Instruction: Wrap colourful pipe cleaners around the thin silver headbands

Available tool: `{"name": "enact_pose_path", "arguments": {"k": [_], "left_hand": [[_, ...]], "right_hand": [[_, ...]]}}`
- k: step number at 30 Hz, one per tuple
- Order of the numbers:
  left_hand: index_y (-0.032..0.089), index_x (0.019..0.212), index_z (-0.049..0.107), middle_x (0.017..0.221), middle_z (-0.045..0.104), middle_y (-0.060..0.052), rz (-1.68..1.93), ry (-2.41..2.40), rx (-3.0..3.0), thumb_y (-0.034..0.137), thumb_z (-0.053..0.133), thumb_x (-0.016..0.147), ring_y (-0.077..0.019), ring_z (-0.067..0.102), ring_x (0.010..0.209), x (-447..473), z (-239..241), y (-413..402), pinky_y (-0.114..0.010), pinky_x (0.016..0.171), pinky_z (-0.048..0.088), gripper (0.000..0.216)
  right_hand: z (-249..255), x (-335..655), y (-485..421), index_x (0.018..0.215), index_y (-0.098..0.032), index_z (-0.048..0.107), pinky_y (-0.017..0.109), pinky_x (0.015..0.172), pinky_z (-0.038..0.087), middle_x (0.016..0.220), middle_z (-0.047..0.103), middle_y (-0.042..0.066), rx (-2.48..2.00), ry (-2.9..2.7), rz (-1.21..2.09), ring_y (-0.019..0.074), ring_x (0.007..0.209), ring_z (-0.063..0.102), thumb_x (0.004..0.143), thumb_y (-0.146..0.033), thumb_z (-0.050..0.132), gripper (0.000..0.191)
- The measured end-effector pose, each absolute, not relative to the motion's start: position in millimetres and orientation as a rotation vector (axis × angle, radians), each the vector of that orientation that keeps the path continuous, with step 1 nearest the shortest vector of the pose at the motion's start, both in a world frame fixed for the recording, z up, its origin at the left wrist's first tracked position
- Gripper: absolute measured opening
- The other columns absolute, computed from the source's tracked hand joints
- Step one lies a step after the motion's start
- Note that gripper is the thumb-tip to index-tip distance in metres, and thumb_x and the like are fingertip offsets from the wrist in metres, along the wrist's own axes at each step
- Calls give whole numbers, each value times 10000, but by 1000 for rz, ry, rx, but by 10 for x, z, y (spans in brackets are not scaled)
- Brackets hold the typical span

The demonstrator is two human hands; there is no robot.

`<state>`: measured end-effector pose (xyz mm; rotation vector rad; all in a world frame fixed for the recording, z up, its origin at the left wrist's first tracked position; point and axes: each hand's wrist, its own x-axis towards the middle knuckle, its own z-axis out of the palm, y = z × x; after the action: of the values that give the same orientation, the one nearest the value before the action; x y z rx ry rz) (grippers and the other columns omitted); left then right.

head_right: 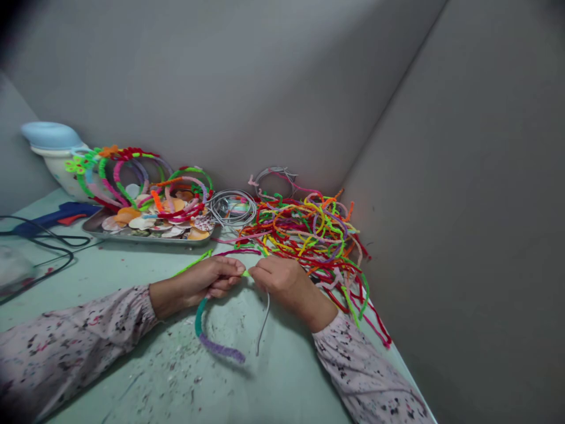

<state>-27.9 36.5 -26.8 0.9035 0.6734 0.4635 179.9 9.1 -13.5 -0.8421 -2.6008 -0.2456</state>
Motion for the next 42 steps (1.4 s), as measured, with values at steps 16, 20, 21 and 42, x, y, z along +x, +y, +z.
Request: {"name": "enact_pose_path", "arguments": {"k": [16, 20, 21, 42], "left_hand": [[151, 755, 461, 580, 404, 61, 665, 707, 802, 137, 552, 789, -5, 184, 378, -273, -294, 379, -173, 344, 91, 98], [149, 774, 476, 594, 407, 60, 682, 717, 853, 152, 567, 790, -7, 192, 390, -260, -254, 339, -173, 351, 109, 92], [150, 777, 477, 595, 405, 61, 681, 714, 865, 159, 568, 793, -8, 193, 392, -256, -239, 327, -174, 353, 112, 92], [183, 797, 487, 553, 348, 80, 698, 780, 1049, 262, 563, 797, -37, 219, 407, -227, -234, 277, -180, 363, 144, 110]], "right_hand": [[-23, 1819, 165, 705, -161, 649, 263, 563, 401, 651, 618, 24, -1475, -1903, 855, 150, 602, 559, 893, -415, 494, 351], [-64, 1726, 132, 809, -132, 674, 227, 518, 394, 765, 673, 53, -1436, -1496, 1464, 115, 574, 583, 842, -531, 527, 426], [-74, 1705, 124, 818, -128, 675, 216, 499, 383, 773, 673, 57, -1415, -1435, 1511, 108, 568, 585, 826, -537, 549, 428], [-204, 1548, 103, 708, -137, 626, 180, 426, 334, 643, 590, -8, -1255, -1238, 1434, 66, 494, 513, 753, -334, 635, 202]]}}
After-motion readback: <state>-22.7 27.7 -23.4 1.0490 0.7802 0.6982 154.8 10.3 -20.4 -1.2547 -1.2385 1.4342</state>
